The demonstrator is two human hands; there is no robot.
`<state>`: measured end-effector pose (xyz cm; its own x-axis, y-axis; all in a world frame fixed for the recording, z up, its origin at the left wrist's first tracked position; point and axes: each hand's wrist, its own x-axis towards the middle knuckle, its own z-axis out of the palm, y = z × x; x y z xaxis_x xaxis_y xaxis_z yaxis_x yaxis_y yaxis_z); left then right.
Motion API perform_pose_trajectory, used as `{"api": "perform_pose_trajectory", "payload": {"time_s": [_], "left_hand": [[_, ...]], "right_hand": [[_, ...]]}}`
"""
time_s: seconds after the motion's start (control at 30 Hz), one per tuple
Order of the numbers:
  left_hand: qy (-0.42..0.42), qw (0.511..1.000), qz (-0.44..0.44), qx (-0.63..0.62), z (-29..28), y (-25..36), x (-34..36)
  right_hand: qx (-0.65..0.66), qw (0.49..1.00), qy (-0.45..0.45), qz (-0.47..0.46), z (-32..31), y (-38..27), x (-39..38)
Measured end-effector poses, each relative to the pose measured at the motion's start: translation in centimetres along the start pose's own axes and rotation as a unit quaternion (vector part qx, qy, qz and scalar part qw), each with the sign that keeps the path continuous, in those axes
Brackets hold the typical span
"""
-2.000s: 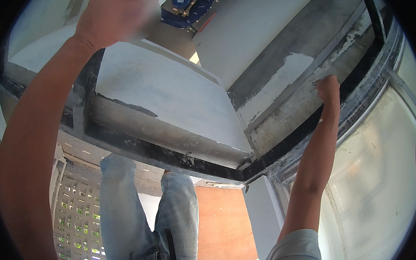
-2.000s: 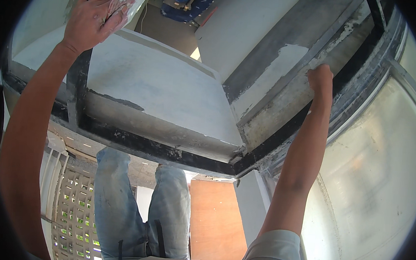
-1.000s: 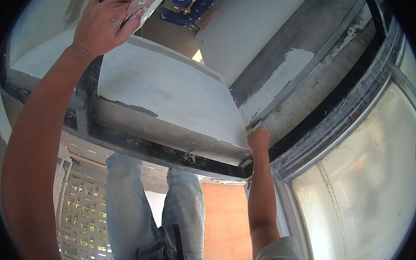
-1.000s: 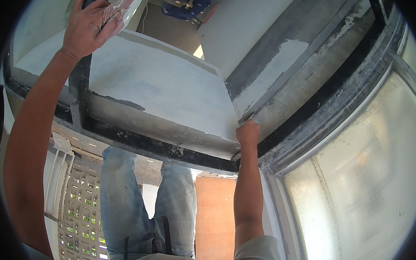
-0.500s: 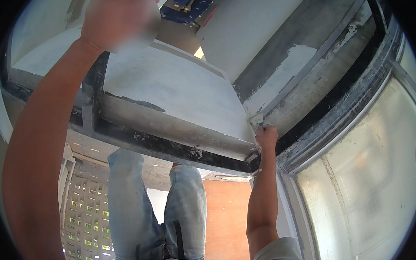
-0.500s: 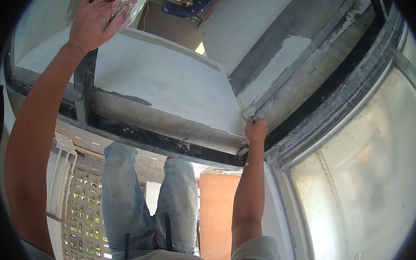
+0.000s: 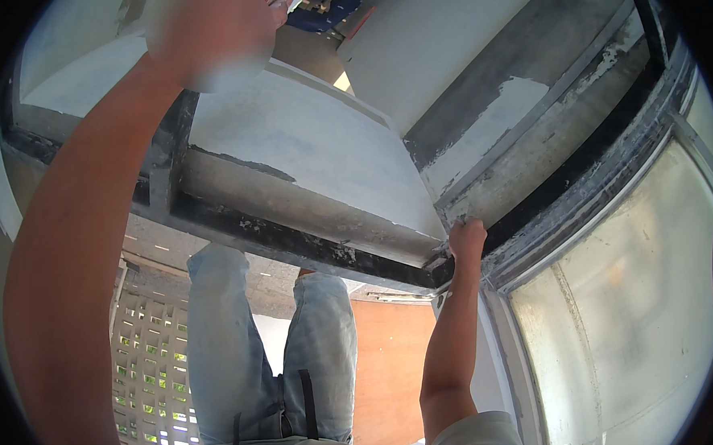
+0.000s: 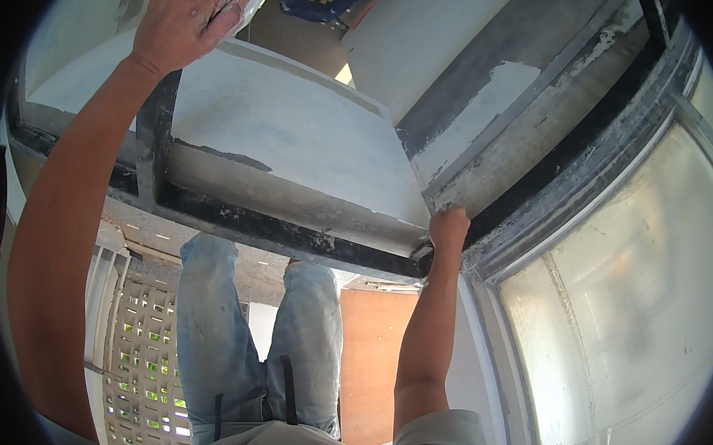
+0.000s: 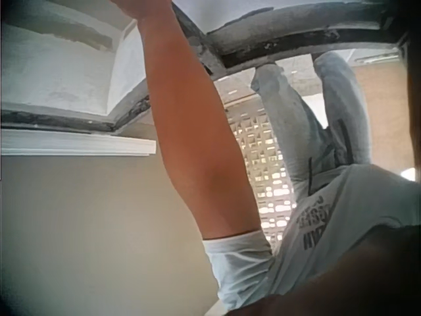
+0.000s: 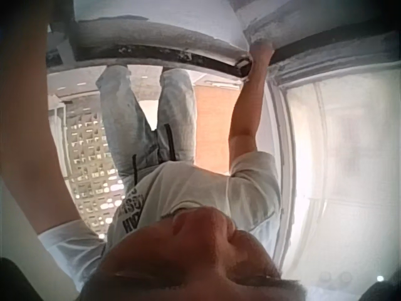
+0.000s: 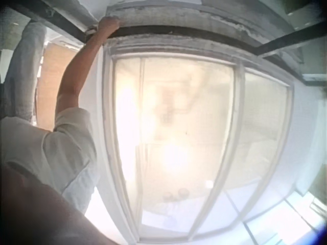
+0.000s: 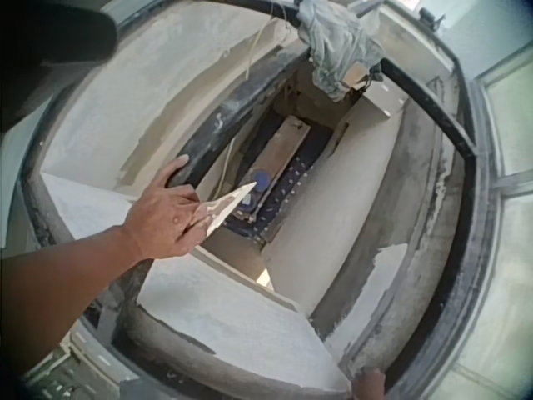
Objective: The person applies plaster to the corners and edges of a structural frame using a putty knife, scraping and smoothing the material into place while holding a hawk with additional plaster.
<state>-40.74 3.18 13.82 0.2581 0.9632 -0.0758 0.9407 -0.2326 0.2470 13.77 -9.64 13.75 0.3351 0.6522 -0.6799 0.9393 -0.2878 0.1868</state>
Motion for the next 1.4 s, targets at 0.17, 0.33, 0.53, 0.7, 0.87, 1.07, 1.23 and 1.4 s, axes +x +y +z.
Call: {"api": "perform_pose_trajectory", "payload": {"time_s": [0.17, 0.33, 0.53, 0.7, 0.87, 1.07, 1.23, 1.4], "left_hand": [[0.067, 0.998, 0.004, -0.018, 0.2, -1.2, -0.6], [0.034, 0.999, 0.004, -0.025, 0.1, 0.1, 0.0], [0.009, 1.000, -0.019, 0.018, -0.2, -0.9, -1.0], [0.062, 0.998, 0.018, -0.027, -0.1, 0.5, 1.5], [0.032, 0.999, 0.001, -0.019, -0.1, -0.2, -0.4], [0.026, 1.000, 0.002, 0.007, 0.0, -0.9, -0.9], [0.108, 0.991, 0.009, -0.074, 0.0, -0.1, 0.9], [0.032, 0.999, 0.007, -0.013, 0.0, -0.5, -0.7]], "right_hand": [[0.172, 0.970, -0.158, 0.068, 1.8, -1.2, 3.8], [-0.080, 0.987, 0.055, -0.125, 1.9, 2.6, 3.2], [0.150, 0.960, -0.225, 0.066, -0.6, -1.1, 4.2], [-0.146, 0.979, 0.034, -0.137, 1.8, 5.5, 4.9], [0.015, 0.991, -0.063, -0.120, -7.0, -5.3, 3.5], [-0.265, 0.951, -0.102, -0.119, -12.1, -11.9, 1.8], [-0.249, 0.941, -0.152, -0.172, -3.9, -6.7, 10.1], [-0.212, 0.958, -0.102, -0.164, -10.1, -14.8, 3.4]]}}
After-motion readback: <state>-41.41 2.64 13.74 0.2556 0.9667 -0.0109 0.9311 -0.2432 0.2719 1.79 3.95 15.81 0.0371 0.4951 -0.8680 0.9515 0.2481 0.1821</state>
